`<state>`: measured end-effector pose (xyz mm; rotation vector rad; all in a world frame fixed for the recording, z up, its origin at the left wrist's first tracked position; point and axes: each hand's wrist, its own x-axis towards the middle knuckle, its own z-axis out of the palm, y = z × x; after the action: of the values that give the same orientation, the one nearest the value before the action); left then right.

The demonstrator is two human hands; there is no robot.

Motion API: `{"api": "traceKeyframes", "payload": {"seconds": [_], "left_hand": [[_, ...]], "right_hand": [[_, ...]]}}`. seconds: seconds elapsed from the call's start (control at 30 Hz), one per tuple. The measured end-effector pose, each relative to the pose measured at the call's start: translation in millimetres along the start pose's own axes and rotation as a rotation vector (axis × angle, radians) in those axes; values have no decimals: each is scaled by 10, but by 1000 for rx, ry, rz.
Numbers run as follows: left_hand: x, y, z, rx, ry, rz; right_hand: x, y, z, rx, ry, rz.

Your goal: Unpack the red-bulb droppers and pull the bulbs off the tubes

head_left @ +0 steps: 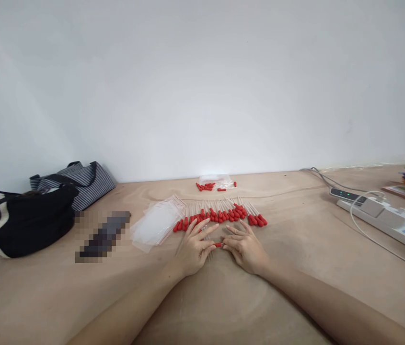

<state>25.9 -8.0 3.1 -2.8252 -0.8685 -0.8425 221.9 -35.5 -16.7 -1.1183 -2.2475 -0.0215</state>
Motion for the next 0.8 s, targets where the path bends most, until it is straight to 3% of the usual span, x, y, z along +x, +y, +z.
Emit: {"api": "traceKeyframes", "payload": {"seconds": [0.27,0.5,0.63,0.8], "left_hand": [[-34,-70,2,-21,8,7],[-64,-134,-5,-56,137,-11],[-65,-140,-34,-126,285,-246],[-131,-271,-102,-191,248,-595]], "right_hand": [[-26,37,8,6,14,25],[-39,85,1,-80,169,55],[-29,106,32,-122,239,129],[37,73,114,63,169,122]]}}
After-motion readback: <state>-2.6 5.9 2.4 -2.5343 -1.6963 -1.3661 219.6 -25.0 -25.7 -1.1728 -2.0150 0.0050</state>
